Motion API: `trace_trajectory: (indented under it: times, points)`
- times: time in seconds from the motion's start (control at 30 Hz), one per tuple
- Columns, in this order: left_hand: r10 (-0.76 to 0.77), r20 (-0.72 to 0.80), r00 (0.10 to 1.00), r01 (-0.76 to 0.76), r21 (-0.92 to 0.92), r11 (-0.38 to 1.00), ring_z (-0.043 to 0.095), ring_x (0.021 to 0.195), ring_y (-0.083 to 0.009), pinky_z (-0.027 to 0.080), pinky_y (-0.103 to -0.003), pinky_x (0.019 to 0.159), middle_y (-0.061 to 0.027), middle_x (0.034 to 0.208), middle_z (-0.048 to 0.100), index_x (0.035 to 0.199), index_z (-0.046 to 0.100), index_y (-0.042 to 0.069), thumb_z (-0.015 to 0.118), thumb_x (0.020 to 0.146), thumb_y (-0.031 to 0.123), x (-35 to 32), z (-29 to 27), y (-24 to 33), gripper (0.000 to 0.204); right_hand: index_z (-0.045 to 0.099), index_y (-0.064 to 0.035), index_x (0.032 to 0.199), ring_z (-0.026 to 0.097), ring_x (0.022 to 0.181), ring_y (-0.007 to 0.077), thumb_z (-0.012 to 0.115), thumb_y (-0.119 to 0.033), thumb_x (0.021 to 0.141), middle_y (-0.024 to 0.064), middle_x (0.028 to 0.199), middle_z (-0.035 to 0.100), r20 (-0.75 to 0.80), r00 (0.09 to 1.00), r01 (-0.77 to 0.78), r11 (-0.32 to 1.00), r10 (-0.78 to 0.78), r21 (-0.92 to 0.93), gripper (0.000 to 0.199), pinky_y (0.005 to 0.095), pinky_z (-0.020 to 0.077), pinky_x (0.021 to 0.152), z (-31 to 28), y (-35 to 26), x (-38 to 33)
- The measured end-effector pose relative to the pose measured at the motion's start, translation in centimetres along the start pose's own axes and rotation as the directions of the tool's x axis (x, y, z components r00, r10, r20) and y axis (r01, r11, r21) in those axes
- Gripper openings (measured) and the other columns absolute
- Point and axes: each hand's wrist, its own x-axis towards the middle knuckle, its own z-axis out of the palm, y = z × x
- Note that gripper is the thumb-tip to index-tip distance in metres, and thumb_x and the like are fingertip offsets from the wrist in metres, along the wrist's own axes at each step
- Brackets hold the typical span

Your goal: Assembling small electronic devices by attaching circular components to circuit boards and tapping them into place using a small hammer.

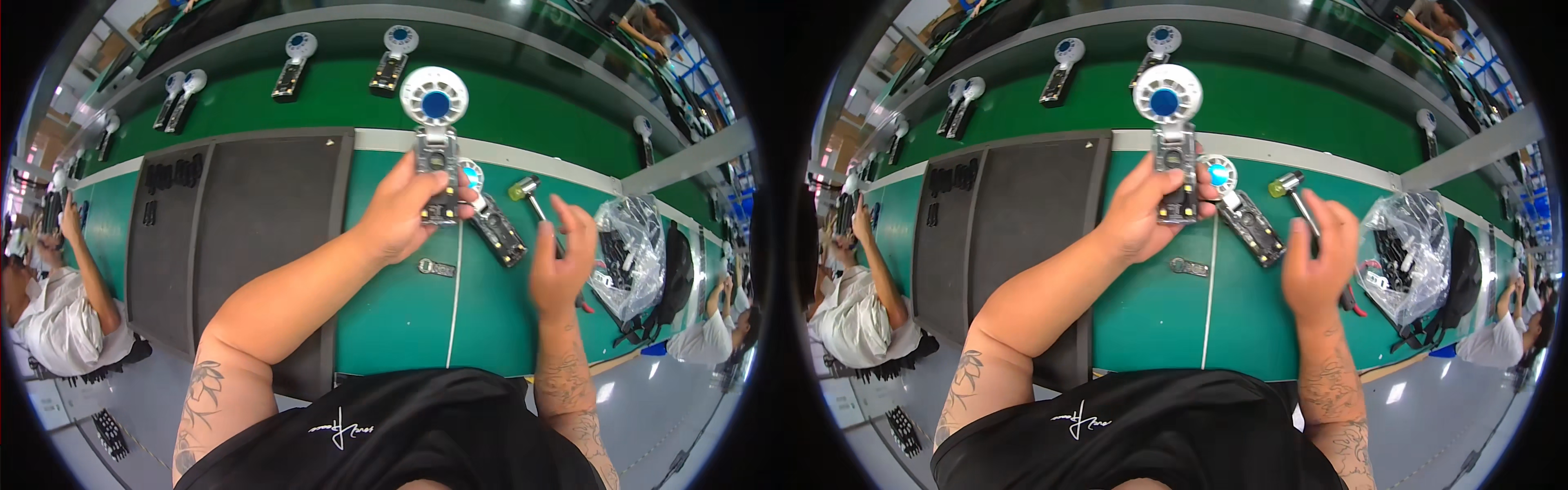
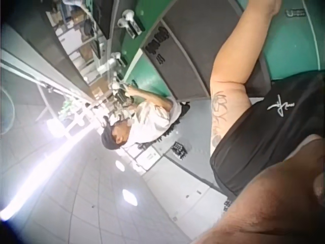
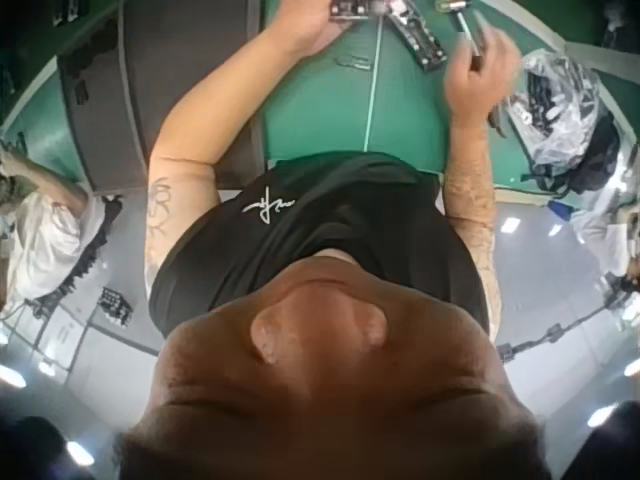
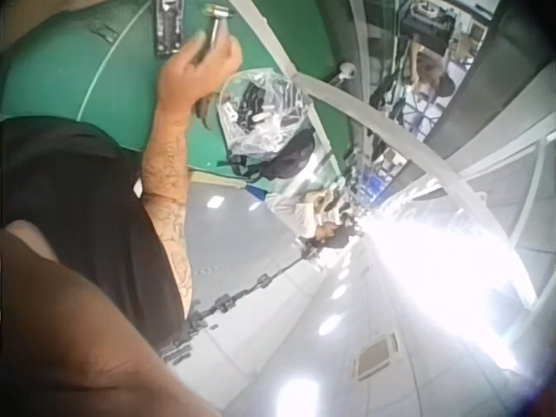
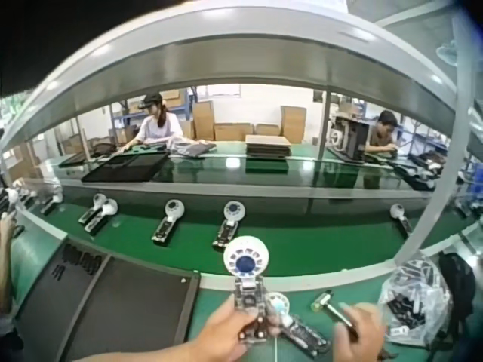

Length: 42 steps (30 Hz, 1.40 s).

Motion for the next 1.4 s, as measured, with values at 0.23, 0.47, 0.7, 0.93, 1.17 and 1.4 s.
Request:
trace_trajectory:
  times: [0.23, 0.47, 0.7, 0.93, 1.17, 1.4]
  points:
    - [0.049, 0.141, 0.989, -0.024, -0.175, 0.984, 0.061, 0.129, -0.0257, 0.048, -0.043, 0.112, -0.0154, 0.146, 0.059, 0.158, 0.042, 0.006, 0.045, 0.111, 0.025, -0.4, -0.9, -0.8, 0.051, 0.030, 0.0080, 0.161, 0.056, 0.133, 0.0453, 0.075, -0.019, 0.091, 0.0301, 0.154, 0.047, 0.247, 0.928, 0.226, 0.948, -0.279, 0.223, 0.088, 0.0490, 0.0481, 0.110, 4.9, -8.9, 0.8]
    - [0.360, 0.107, 0.927, -0.368, 0.068, 0.927, 0.055, 0.135, -0.0226, 0.040, -0.040, 0.116, -0.0134, 0.151, 0.056, 0.156, 0.047, 0.002, 0.049, 0.110, 0.024, 0.2, -1.4, 0.5, 0.051, 0.040, -0.0011, 0.160, 0.068, 0.088, 0.0408, 0.064, -0.017, 0.097, 0.0219, 0.106, 0.068, 0.163, 0.974, 0.182, 0.968, -0.154, -0.171, 0.069, 0.0484, 0.0557, 0.077, 8.8, -0.8, 14.3]
    - [0.261, 0.270, 0.927, -0.325, 0.924, 0.200, 0.058, 0.125, -0.0292, 0.044, -0.042, 0.113, -0.0152, 0.142, 0.058, 0.152, 0.050, 0.007, 0.067, 0.096, 0.008, 0.1, -0.3, 0.3, 0.059, 0.046, -0.0082, 0.157, 0.068, 0.101, 0.0428, 0.067, -0.029, 0.099, 0.0225, 0.122, 0.066, 0.315, 0.878, 0.473, 0.756, -0.361, -0.452, 0.065, 0.0503, 0.0578, 0.089, 13.2, 12.1, 17.7]
    - [0.191, 0.219, 0.957, -0.246, 0.960, 0.131, 0.059, 0.125, -0.0327, 0.047, -0.041, 0.108, -0.0165, 0.140, 0.058, 0.149, 0.056, 0.015, 0.072, 0.091, 0.001, -1.5, -1.6, 1.1, 0.062, 0.063, 0.0020, 0.138, 0.068, 0.105, 0.0387, 0.079, -0.032, 0.090, 0.0204, 0.121, 0.071, 0.717, 0.695, 0.121, 0.978, 0.040, -0.172, 0.061, 0.0451, 0.0542, 0.095, 0.1, -5.3, 4.9]
    - [0.386, 0.452, 0.804, -0.520, 0.850, 0.088, 0.060, 0.128, -0.0348, 0.051, -0.040, 0.105, -0.0172, 0.144, 0.057, 0.146, 0.060, 0.017, 0.072, 0.089, -0.003, -3.0, 1.4, 1.8, 0.062, 0.059, 0.0008, 0.138, 0.068, 0.097, 0.0252, 0.073, -0.018, 0.093, 0.0155, 0.116, 0.071, 0.543, 0.833, -0.175, 0.982, 0.107, 0.076, 0.050, 0.0376, 0.0557, 0.086, -1.1, -6.5, 0.0]
    - [0.467, 0.590, 0.659, -0.696, 0.714, 0.080, 0.060, 0.128, -0.0351, 0.052, -0.040, 0.104, -0.0184, 0.149, 0.054, 0.147, 0.060, 0.013, 0.074, 0.089, -0.002, -3.8, 1.7, 2.6, 0.062, 0.050, -0.0013, 0.146, 0.065, 0.093, 0.0155, 0.060, -0.009, 0.099, 0.0127, 0.114, 0.069, 0.700, 0.694, -0.691, 0.426, 0.166, 0.585, 0.048, 0.0294, 0.0547, 0.080, -2.7, -8.5, -1.7]
